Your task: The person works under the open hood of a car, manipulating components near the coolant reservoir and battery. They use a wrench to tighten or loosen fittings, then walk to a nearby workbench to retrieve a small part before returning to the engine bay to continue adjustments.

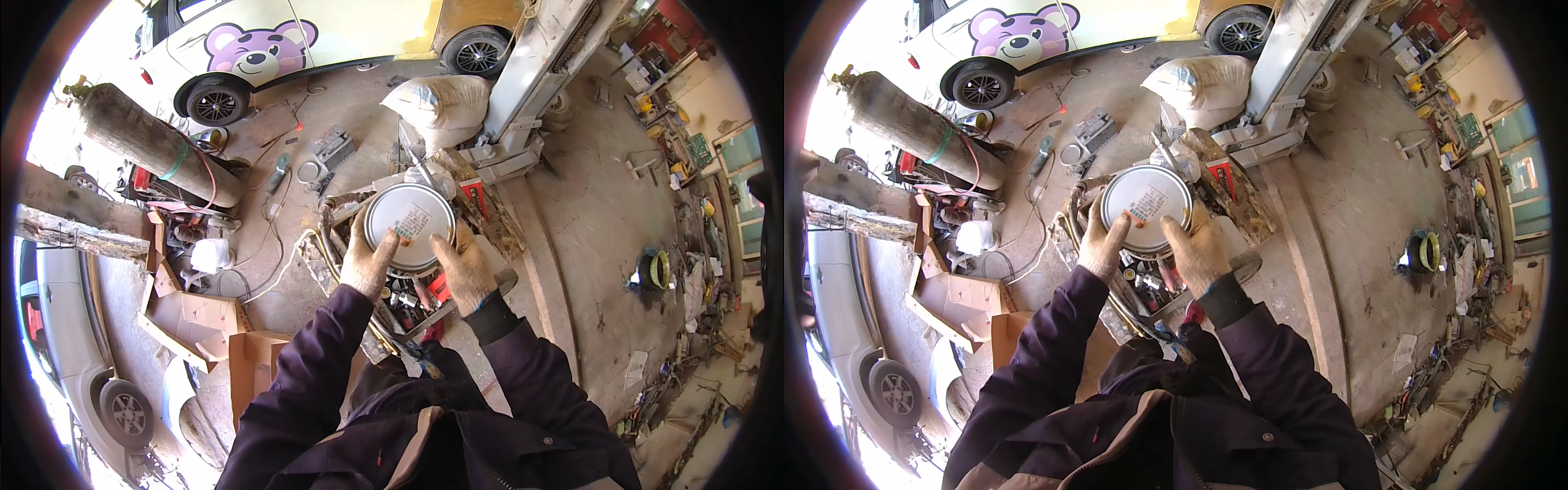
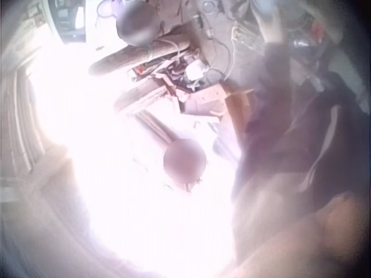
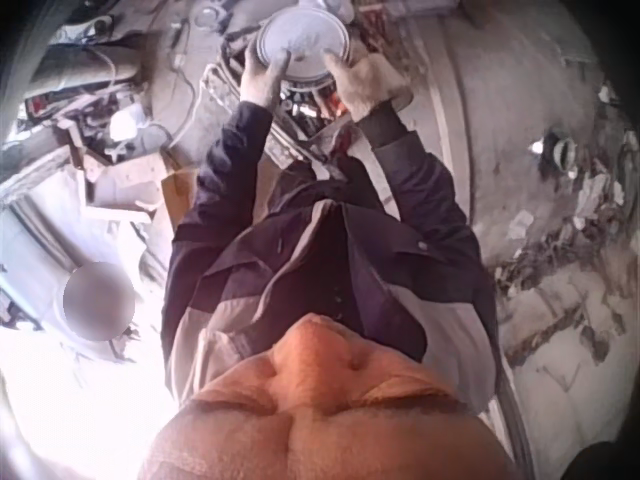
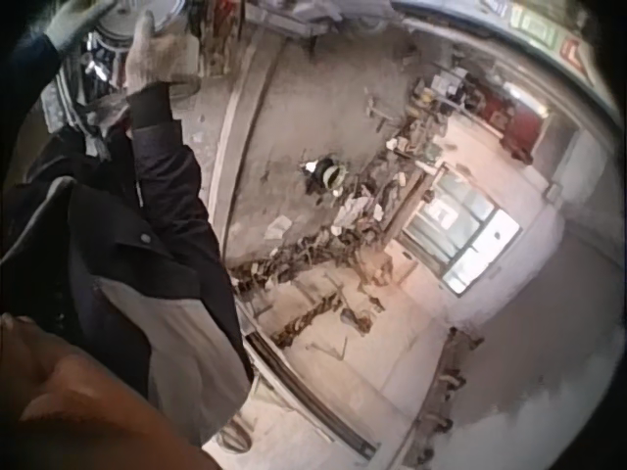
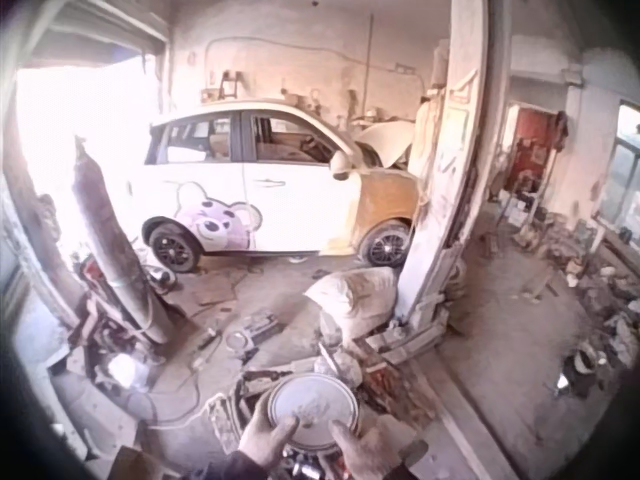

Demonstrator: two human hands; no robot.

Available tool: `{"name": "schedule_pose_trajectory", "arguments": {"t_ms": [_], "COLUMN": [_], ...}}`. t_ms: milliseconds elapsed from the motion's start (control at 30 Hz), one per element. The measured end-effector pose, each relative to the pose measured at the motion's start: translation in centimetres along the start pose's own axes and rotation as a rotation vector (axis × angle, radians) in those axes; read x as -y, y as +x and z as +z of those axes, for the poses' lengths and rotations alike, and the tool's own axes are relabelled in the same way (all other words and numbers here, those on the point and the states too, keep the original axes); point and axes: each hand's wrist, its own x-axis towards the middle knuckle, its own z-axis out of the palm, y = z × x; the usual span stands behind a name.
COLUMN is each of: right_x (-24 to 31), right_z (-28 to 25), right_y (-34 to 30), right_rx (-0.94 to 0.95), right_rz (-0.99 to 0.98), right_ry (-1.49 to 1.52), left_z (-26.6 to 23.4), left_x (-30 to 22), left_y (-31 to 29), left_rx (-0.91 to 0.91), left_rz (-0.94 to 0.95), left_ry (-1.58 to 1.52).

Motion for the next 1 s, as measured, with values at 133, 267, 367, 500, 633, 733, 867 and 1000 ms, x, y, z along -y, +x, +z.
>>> {"name": "schedule_pose_trajectory", "arguments": {"t_ms": [133, 267, 367, 500, 633, 733, 867, 1000], "right_x": [1.8, 4.0, 4.3, 1.5, -1.0, -1.3, -1.1, -2.4], "right_z": [1.4, 3.1, 5.2, 6.9, 6.5, 5.8, 2.1, -2.1], "right_y": [-2.0, -6.6, -9.1, -9.0, -8.7, -7.8, -5.2, -1.1], "right_rx": [0.115, 0.258, 0.335, 0.425, 0.558, 0.503, 0.116, -0.011], "right_rz": [-0.020, -0.302, -0.400, -0.170, -0.210, -0.381, -0.618, -0.386], "right_ry": [0.062, -0.105, -0.271, -0.384, -0.499, -0.448, -0.689, -1.052], "left_z": [-0.8, -4.6, -6.2, -7.0, -8.2, -9.1, -9.5, -9.7], "left_x": [-1.8, -5.8, -7.0, -3.7, 0.1, 1.3, 1.2, 1.0], "left_y": [-2.8, -9.9, -14.0, -16.1, -17.5, -18.0, -18.0, -17.6], "left_rx": [-0.131, -0.248, -0.331, -0.471, -0.621, -0.596, -0.619, -0.624], "left_rz": [0.059, 0.042, 0.094, 0.053, -0.129, -0.069, -0.099, -0.161], "left_ry": [-0.153, -0.291, -0.336, -0.204, -0.089, -0.186, -0.099, -0.112]}}
